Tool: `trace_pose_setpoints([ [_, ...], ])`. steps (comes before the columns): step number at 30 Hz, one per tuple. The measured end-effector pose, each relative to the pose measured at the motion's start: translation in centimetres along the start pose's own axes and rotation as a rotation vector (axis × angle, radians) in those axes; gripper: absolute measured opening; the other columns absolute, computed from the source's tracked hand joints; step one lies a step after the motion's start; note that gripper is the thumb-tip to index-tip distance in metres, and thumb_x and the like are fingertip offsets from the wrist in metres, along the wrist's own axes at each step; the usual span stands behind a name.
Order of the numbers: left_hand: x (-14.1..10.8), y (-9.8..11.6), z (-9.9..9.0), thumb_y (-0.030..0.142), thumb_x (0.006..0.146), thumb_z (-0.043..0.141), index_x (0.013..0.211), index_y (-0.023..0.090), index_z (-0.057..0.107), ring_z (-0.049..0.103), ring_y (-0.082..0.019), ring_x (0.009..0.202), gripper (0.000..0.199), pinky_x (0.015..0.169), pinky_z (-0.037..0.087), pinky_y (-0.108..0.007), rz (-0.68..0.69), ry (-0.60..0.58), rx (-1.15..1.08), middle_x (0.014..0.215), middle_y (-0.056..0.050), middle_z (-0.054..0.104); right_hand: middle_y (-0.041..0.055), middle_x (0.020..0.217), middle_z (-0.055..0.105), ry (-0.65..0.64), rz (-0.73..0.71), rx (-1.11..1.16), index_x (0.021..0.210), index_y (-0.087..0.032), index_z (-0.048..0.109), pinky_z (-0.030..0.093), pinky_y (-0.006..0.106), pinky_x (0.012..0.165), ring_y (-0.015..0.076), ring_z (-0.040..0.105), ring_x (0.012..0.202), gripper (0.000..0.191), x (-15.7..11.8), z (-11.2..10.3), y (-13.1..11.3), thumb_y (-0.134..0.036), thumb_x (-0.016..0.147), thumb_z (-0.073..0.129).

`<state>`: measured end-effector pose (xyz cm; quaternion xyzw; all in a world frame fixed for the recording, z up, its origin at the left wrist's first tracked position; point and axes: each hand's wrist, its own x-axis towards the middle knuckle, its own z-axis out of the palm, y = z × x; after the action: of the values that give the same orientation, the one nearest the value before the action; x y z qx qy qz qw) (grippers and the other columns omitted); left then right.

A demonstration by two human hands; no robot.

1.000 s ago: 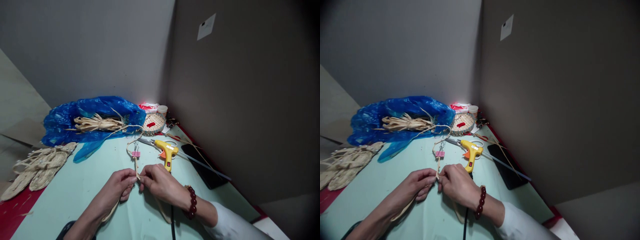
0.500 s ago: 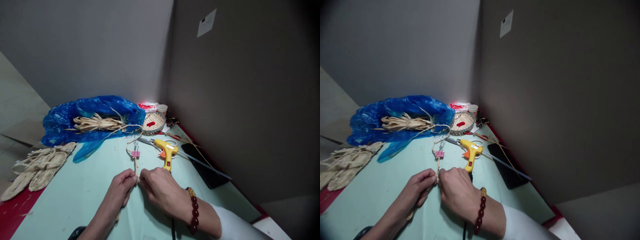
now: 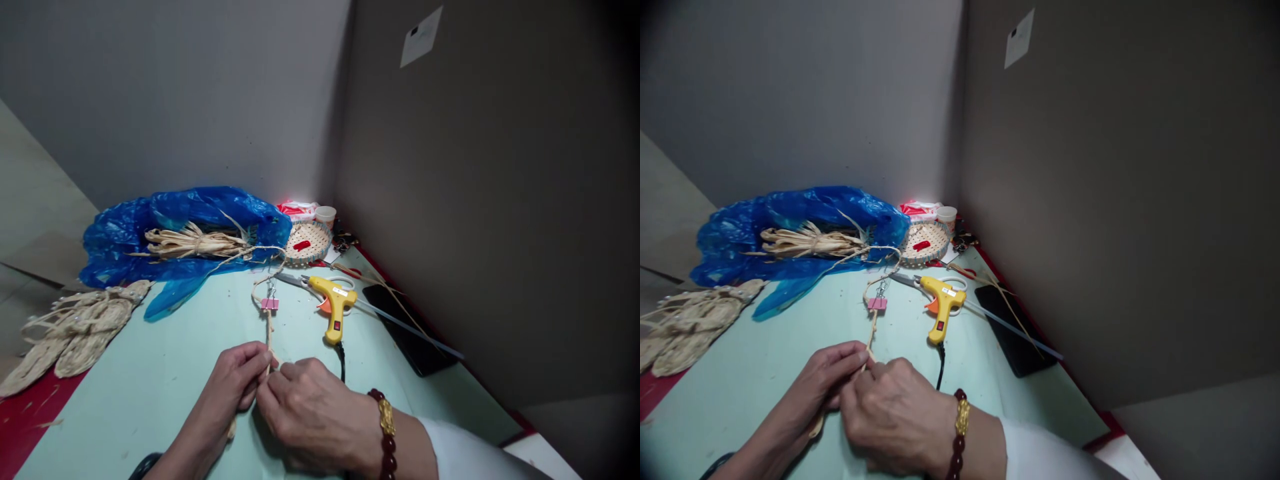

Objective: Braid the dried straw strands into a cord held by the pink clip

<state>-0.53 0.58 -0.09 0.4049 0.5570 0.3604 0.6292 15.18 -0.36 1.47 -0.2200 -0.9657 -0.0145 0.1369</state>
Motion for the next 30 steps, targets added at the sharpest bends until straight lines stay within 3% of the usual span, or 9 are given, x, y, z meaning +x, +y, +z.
trace_pose_setpoints([
  [3,0.2,-0.3,-0.1,0.038,0.07,0.069,0.065,0.016,0.053,0.021,-0.003,0.04,0.027,0.039,0.012,-0.017,0.01,0.002,-0.027,0.048,0.01,0.035,0.0078,0.08,0.063,0.187,0.088,0.223,0.084,-0.014,0.06,0.042,0.033,0.067,0.0205,0.054,0.077,0.014,0.1,-1.0,0.7,-0.023,0.082,0.049],
  [6,0.4,-0.4,-0.2,0.04,0.074,0.066,0.064,0.015,0.053,0.017,-0.001,0.038,0.029,0.038,0.007,-0.018,0.01,-0.05,-0.024,0.048,0.01,0.037,0.0083,0.092,0.066,0.382,0.451,0.381,0.099,-0.015,0.061,0.04,0.032,0.08,0.019,0.056,0.086,0.02,0.3,-1.7,1.6,-0.02,0.091,0.044],
  [9,0.4,-0.3,-0.3,0.042,0.075,0.064,0.069,0.014,0.057,0.015,-0.001,0.037,0.029,0.037,0.005,-0.018,-0.002,-0.073,-0.021,0.051,0.008,0.042,0.0074,0.091,0.067,0.262,0.659,0.616,0.105,-0.014,0.059,0.041,0.029,0.077,0.0177,0.058,0.084,0.022,0.5,-1.2,2.7,-0.025,0.092,0.046],
  [11,0.4,-0.1,-0.3,0.041,0.074,0.064,0.068,0.014,0.056,0.015,-0.001,0.037,0.029,0.037,0.006,-0.018,0.005,-0.08,-0.002,0.051,0.009,0.042,0.0029,0.076,0.067,0.095,0.66,0.824,0.098,-0.015,0.061,0.04,0.025,0.067,0.0145,0.058,0.071,0.02,0.6,-0.5,3.2,-0.026,0.092,0.044],
  [13,0.3,0.1,-0.3,0.041,0.074,0.064,0.064,0.015,0.054,0.016,-0.001,0.037,0.03,0.037,0.008,-0.018,0.007,-0.092,0.024,0.049,0.009,0.04,0.0006,0.07,0.064,0.026,0.646,0.922,0.089,-0.015,0.062,0.037,0.022,0.061,0.0119,0.055,0.064,0.02,0.8,0.2,3.4,-0.024,0.092,0.044],
  [17,0.1,0.3,-0.3,0.041,0.076,0.061,0.06,0.015,0.055,0.021,-0.003,0.037,0.031,0.038,0.011,-0.018,0.043,-0.07,0.161,0.05,0.006,0.046,-0.001,0.065,0.059,0.071,0.666,0.907,0.072,-0.015,0.064,0.033,0.02,0.056,0.0101,0.049,0.061,0.021,0.9,0.9,3.6,-0.022,0.086,0.049],
  [22,0.2,0.2,-0.7,0.039,0.075,0.061,0.053,0.016,0.056,0.023,-0.005,0.037,0.032,0.038,0.013,-0.02,0.054,-0.038,0.344,0.043,0.007,0.04,-0.0014,0.06,0.058,0.138,0.779,0.972,0.074,-0.014,0.065,0.033,0.019,0.054,0.0095,0.048,0.057,0.018,0.8,1.3,3.3,-0.021,0.082,0.052],
  [26,-0.4,0.7,-1.0,0.041,0.079,0.055,0.062,0.017,0.062,0.026,-0.008,0.036,0.03,0.038,0.016,-0.021,0.061,-0.04,0.422,0.041,0.006,0.043,-0.0016,0.058,0.056,0.183,0.8,0.829,0.072,-0.015,0.064,0.029,0.02,0.051,0.0095,0.045,0.054,0.017,0.8,0.9,2.5,-0.019,0.082,0.05],
  [30,-1.7,1.2,-0.1,0.034,0.083,0.051,0.057,0.02,0.057,0.041,-0.012,0.044,0.03,0.048,0.03,-0.022,0.204,-0.026,0.637,0.042,0.004,0.048,-0.0029,0.055,0.053,0.203,0.746,0.672,0.072,-0.015,0.064,0.027,0.021,0.051,0.0087,0.04,0.051,0.019,0.8,0.7,1.9,-0.015,0.082,0.048],
])
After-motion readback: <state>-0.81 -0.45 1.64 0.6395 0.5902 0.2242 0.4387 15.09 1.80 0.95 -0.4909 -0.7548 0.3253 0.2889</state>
